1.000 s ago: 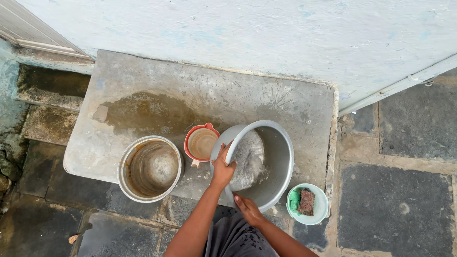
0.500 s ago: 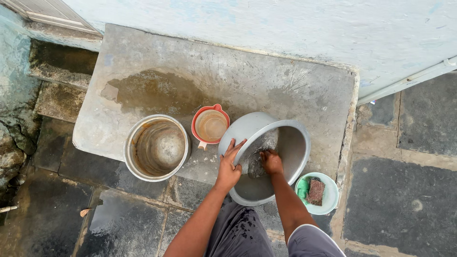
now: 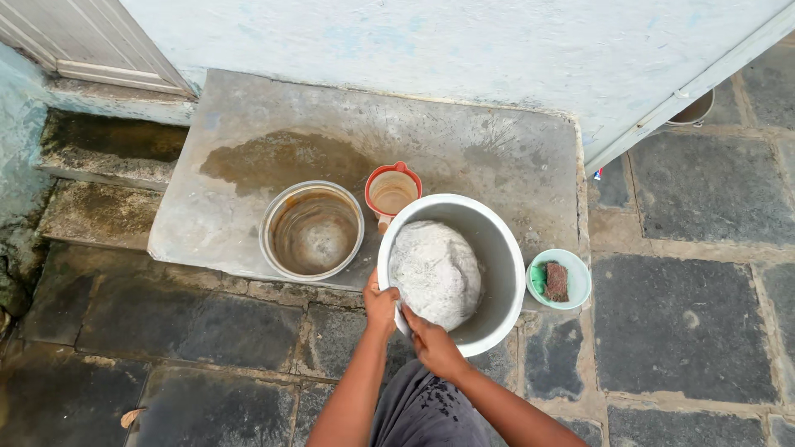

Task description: The person cleans a large pot by scrubbing the inside and outside surfaces with a scouring pad and water, then carries the pot into a kitchen and places it on a counter.

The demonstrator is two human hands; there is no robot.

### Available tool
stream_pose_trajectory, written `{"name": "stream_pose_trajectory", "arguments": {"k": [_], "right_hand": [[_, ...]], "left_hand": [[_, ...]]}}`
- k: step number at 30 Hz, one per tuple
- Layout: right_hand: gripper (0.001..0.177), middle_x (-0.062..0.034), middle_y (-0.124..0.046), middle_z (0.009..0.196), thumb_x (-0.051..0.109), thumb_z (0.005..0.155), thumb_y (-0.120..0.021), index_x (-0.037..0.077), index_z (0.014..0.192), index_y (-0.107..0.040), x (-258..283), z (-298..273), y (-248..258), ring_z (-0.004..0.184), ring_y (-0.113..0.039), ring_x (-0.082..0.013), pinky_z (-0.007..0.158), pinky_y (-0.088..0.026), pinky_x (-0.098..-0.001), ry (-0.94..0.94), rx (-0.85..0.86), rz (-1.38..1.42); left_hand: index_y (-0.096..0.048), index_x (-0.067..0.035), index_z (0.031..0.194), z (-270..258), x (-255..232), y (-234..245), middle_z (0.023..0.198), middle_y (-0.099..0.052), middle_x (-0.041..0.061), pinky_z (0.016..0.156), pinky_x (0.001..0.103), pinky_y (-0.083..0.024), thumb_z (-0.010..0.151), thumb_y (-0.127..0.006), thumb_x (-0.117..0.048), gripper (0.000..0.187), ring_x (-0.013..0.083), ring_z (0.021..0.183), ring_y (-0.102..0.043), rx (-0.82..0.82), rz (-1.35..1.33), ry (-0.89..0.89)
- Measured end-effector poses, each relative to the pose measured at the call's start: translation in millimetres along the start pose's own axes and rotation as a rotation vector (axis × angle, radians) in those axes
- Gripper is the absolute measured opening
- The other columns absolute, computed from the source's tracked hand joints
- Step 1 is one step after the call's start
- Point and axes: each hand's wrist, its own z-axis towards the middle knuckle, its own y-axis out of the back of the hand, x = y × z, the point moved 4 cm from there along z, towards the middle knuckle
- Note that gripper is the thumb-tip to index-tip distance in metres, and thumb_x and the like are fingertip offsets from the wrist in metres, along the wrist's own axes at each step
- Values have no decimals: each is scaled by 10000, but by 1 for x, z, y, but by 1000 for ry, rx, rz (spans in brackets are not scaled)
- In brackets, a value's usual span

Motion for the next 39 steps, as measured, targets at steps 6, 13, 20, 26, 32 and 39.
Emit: {"name": "stream_pose_trajectory", "arguments": {"k": [6, 13, 20, 26, 32, 39], "right_hand": [[180, -24, -683, 900, 163, 795, -756, 172, 965, -699, 50, -126, 47, 973, -666, -228, 1092, -397, -518, 279, -96, -1045], [160, 12, -602, 711, 111, 768, -750, 139, 922, -716, 159, -168, 18, 717, -606, -185, 763, -482, -356, 802, -14, -1013], [67, -24, -623, 714, 104, 805, -714, 95, 868, -693, 269, -158, 1, 673, -630, -190, 633, -471, -313, 942, -182, -588], [266, -1, -655, 847, 277, 1048, -666, 14, 1035, -710, 250, -125, 2, 726, -524, -77, 653, -425, -227, 431, -318, 160], [357, 29, -655, 891, 341, 1065, -631, 3, 1133, -721, 198, -74, -22, 758, -523, -29, 676, -427, -205, 119, -383, 580], [340, -58, -684, 831, 365, 1079, -604, 46, 1019, -707, 172, -61, -27, 641, -569, -122, 572, -447, -292, -61, -429, 696]], "left_hand": [[-633, -17, 1282, -85, 15, 93, 1084, -710, 121, 668, 313, -547, 548, -413, 232, 806, 246, 876, -678, -145, -435, 147], [-684, -69, 1254, -150, 22, 179, 1071, -658, 124, 735, 366, -540, 661, -558, 163, 650, 281, 935, -605, -100, -214, 430], [-635, -63, 1206, -190, -40, 253, 1137, -706, 134, 805, 454, -527, 876, -596, -312, 415, 300, 1011, -669, -70, -617, 489], [-644, -51, 1232, -210, -74, 230, 1178, -698, 146, 863, 448, -509, 895, -559, -341, 452, 306, 1062, -657, 187, -780, 355], [-653, -39, 1257, -204, -103, 239, 1220, -690, 158, 920, 443, -491, 915, -522, -370, 494, 311, 1113, -646, 178, -770, 263], [-663, -24, 1287, -214, -161, 278, 1268, -680, 172, 988, 436, -470, 938, -480, -405, 548, 318, 1173, -634, 78, -665, 85]]}}
